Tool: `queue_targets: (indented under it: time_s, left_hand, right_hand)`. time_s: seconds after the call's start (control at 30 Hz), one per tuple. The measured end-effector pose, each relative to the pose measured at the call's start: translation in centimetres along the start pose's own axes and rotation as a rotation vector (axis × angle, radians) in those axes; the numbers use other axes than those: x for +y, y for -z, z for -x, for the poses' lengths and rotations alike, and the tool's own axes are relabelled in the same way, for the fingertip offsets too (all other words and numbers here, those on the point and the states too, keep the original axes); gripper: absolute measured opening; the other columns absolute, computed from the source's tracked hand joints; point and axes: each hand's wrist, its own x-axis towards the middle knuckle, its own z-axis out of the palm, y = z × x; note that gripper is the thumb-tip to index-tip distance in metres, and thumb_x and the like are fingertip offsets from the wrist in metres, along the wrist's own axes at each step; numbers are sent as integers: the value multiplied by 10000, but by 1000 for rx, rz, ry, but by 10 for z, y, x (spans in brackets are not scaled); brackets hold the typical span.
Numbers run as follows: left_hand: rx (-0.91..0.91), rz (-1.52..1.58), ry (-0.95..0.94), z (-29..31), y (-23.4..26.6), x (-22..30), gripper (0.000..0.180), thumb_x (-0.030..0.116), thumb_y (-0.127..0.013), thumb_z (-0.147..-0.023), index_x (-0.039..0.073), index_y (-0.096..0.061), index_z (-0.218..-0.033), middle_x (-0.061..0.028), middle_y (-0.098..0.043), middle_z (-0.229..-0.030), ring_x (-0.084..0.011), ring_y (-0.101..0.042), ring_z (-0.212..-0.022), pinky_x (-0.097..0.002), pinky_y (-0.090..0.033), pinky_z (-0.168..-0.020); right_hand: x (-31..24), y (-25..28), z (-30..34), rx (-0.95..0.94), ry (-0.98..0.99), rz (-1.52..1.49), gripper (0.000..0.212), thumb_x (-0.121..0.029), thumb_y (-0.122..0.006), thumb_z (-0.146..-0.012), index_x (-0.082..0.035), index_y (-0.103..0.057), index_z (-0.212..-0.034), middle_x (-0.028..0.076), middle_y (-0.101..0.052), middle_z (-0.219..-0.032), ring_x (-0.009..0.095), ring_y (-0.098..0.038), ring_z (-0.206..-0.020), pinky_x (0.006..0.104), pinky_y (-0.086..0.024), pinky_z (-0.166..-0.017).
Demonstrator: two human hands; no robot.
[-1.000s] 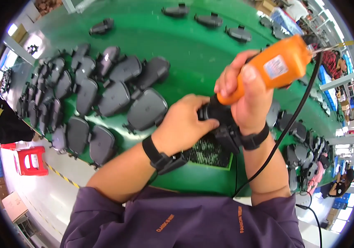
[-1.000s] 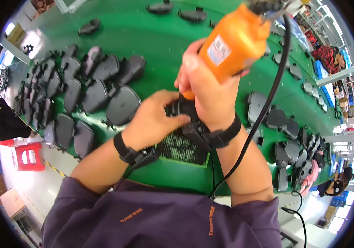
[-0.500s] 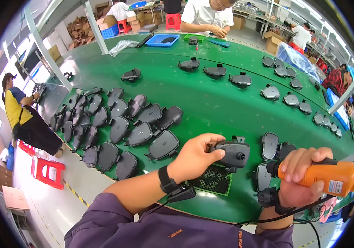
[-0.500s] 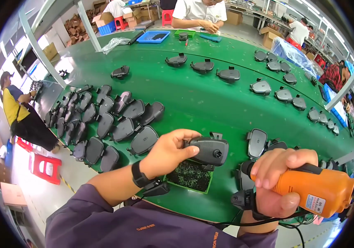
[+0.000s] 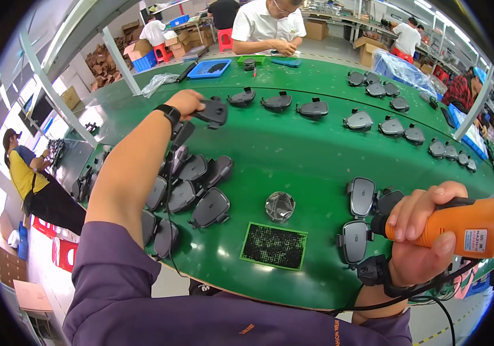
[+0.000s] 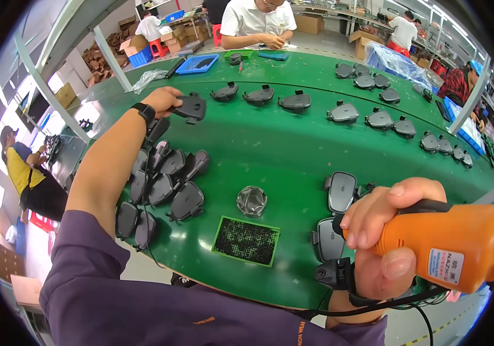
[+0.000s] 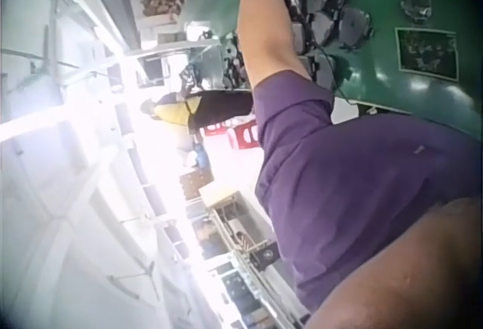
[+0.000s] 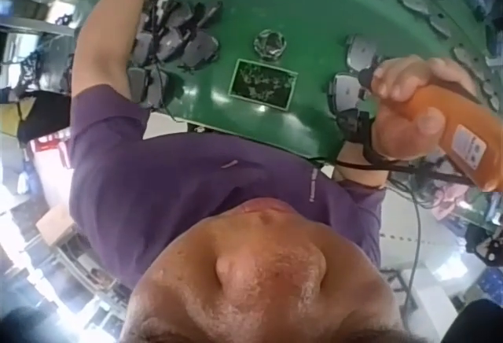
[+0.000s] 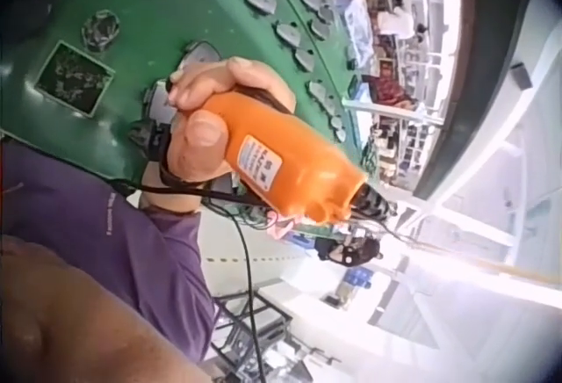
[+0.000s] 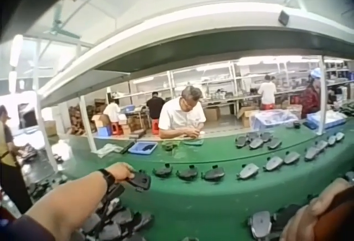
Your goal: The person picks up a car phone mount, places a screw into it by hand, and tightens it using an electric screwdriver. They repeat this process for several mounts, moving finished ones aside and reaching for new ones from the table.
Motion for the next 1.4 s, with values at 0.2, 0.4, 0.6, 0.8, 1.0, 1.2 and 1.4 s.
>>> queue_targets:
  time_s: [0.2,0.4,0.6,0.8,1.0,1.2,1.4]
  left_hand:
    - [-73,-374,-91,-85,-10,-65,281,226,-664,-907,60,-688,-1132,-96,-672,-737,-229,-618,-552,-375,-500,-509]
    - [-227,-670,-41,-117,-33,-78,296,285,-684,-868,39,-712,-1030,-171,-732,-883,-339,-722,-761,-432,-598,-687]
    - [217,-489,-216,-136,-63,-25,704,213,-747,-783,63,-493,-1423,-242,-608,-1318,-378,-589,-1236,-443,-493,-1037]
    - [268,-519,-255,-164,-134,10,625,76,-551,-893,181,-427,-1496,-150,-556,-1425,-340,-533,-1319,-563,-355,-1130]
    - [-46,-483,-166,-178,-137,21,523,71,-518,-920,192,-503,-1428,-141,-617,-1337,-317,-560,-1288,-603,-344,-1097]
    - [-47,-560,-230,-150,-116,27,342,159,-576,-938,86,-590,-1271,-213,-661,-1206,-360,-618,-1178,-561,-433,-1010]
    - [49,-595,-511,-71,-65,78,322,250,-601,-959,-17,-614,-1138,-264,-684,-1063,-431,-647,-1047,-494,-508,-897]
  right_hand:
    - [7,7,-3,-11,40,18,660,-483,-791,-840,-9,-453,-1152,18,-564,-673,146,-545,-540,299,-501,-525]
    - [26,9,-7,-23,43,34,655,-470,-797,-843,-15,-443,-1155,16,-573,-676,144,-558,-542,290,-514,-522]
    - [51,-2,-13,8,52,93,582,-448,-757,-876,-27,-443,-1128,-4,-537,-650,112,-512,-526,253,-477,-512]
    - [73,-1,-18,0,58,150,525,-416,-752,-885,-45,-438,-1086,-21,-523,-603,100,-515,-502,237,-480,-498]
    - [80,3,-21,-1,60,161,528,-405,-768,-874,-50,-438,-1083,-22,-537,-600,105,-536,-506,241,-497,-504]
    - [73,1,-17,-41,63,143,550,-411,-771,-871,-38,-449,-1116,-12,-545,-606,109,-530,-501,242,-499,-504]
    - [45,-6,-10,-34,96,69,541,-428,-745,-891,-34,-468,-1138,-14,-519,-640,103,-492,-522,242,-467,-517]
